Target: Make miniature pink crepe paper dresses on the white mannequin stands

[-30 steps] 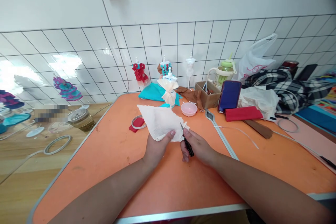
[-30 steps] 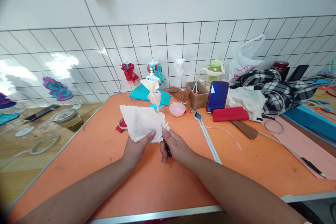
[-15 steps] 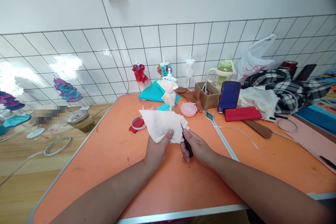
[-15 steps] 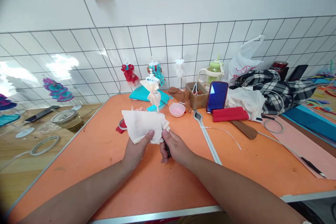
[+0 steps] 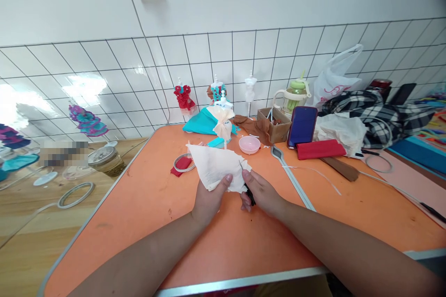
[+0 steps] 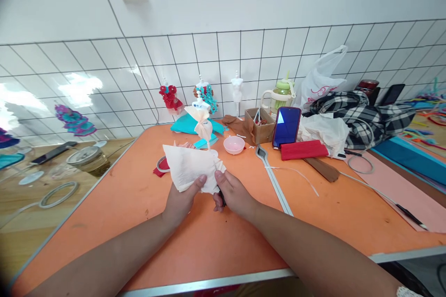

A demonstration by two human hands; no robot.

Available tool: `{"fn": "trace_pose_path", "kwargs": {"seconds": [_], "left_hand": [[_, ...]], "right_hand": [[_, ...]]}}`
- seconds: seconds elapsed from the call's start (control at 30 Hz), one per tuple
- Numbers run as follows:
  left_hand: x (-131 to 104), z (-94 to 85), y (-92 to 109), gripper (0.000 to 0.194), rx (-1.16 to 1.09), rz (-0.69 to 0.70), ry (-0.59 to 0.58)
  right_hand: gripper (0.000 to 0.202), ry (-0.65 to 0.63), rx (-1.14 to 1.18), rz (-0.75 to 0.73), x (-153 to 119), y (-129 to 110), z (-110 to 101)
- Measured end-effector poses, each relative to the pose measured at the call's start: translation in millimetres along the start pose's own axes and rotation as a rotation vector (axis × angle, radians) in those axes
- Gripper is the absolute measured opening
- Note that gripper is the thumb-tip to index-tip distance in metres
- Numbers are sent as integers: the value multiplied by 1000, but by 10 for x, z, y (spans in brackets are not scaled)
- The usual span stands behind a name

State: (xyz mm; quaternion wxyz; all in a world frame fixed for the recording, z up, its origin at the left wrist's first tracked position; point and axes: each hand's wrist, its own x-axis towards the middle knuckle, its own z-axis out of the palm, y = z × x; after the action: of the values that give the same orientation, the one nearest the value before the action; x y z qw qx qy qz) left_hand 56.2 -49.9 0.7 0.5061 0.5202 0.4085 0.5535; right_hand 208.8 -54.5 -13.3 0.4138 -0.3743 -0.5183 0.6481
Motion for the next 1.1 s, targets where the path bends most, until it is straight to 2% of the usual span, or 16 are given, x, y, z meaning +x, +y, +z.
{"fn": "trace_pose_path", "kwargs": {"seconds": [0.13,0.63,0.83,1.1], "left_hand": [[7,6,-8,41,22,16,-37],[16,23,5,41,53,43,-1],[-1,14,-9,37,47,13,-112],[-19,12,-44,35,87,91,-72]], "right_hand": [[48,18,-7,-24,-3,-11,8],[48,-30,-52,-72,-25,-20,-1],[49,6,-69,-101,-20,-36,3],[48,32,-58,-78,6,-10,-22]]}}
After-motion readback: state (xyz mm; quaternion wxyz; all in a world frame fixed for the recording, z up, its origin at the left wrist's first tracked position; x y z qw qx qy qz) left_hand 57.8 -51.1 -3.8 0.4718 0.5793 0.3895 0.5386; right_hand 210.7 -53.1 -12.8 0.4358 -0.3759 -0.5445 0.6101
